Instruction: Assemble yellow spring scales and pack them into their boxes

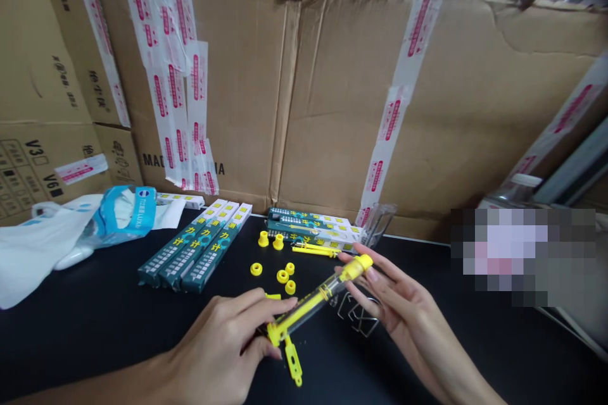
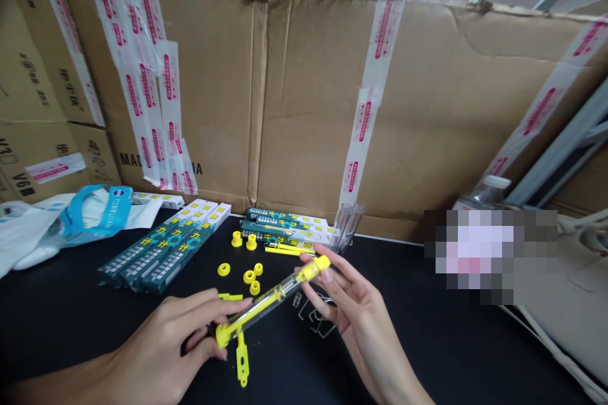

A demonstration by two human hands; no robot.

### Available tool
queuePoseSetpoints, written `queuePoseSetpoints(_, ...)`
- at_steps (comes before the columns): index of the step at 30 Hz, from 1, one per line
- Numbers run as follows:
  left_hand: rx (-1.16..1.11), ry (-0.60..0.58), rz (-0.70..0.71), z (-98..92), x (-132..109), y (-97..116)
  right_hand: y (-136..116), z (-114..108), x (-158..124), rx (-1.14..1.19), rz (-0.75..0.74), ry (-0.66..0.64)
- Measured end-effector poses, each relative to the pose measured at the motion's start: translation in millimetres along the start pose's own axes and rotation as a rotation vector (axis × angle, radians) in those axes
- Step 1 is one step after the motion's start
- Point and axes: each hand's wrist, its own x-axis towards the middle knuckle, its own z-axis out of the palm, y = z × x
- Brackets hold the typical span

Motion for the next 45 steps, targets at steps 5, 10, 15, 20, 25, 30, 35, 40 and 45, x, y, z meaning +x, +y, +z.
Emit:
queuePoseSetpoints(5,0.075,-0.021,0.000,-0.6,-2.3,0.4,-1.9,1.9,-1.0,-0.036,0.013,0.030)
queuePoseSetpoints(10,0.070,-0.038,0.004,-2.3,-0.2,-1.2,-4.0,1.8,-0.4,-0.073,-0.018,0.029)
queuePoseSetpoints(15,0.032,-0.050,0.010,-3.9,2.1,-0.6,-3.8,-0.7,2.9,-0.092,-0.026,0.034)
queuePoseSetpoints(20,0.049,-0.005,0.036,-2.1,1.8,0.8,-3.5,-3.3,5.2,-0.105,-0.004,0.074)
queuePoseSetpoints(25,0.091,0.052,0.082,-0.4,0.7,-1.4,-5.0,-3.5,6.9,-0.136,-0.004,0.108)
queuePoseSetpoints(30,0.141,0.050,0.119,0.3,-0.7,-2.9,-3.7,-3.3,5.4,-0.161,-0.016,0.092)
queuePoseSetpoints(35,0.150,0.018,0.107,-0.7,-0.9,-0.2,-1.7,-1.3,4.7,-0.143,0.013,0.090)
queuePoseSetpoints(40,0.119,-0.007,0.046,-1.4,1.8,1.1,-3.7,1.8,3.0,-0.091,0.050,0.086)
queuePoseSetpoints(45,0.090,-0.003,0.011,-1.7,4.2,0.4,-3.9,1.4,2.2,-0.107,0.008,0.108)
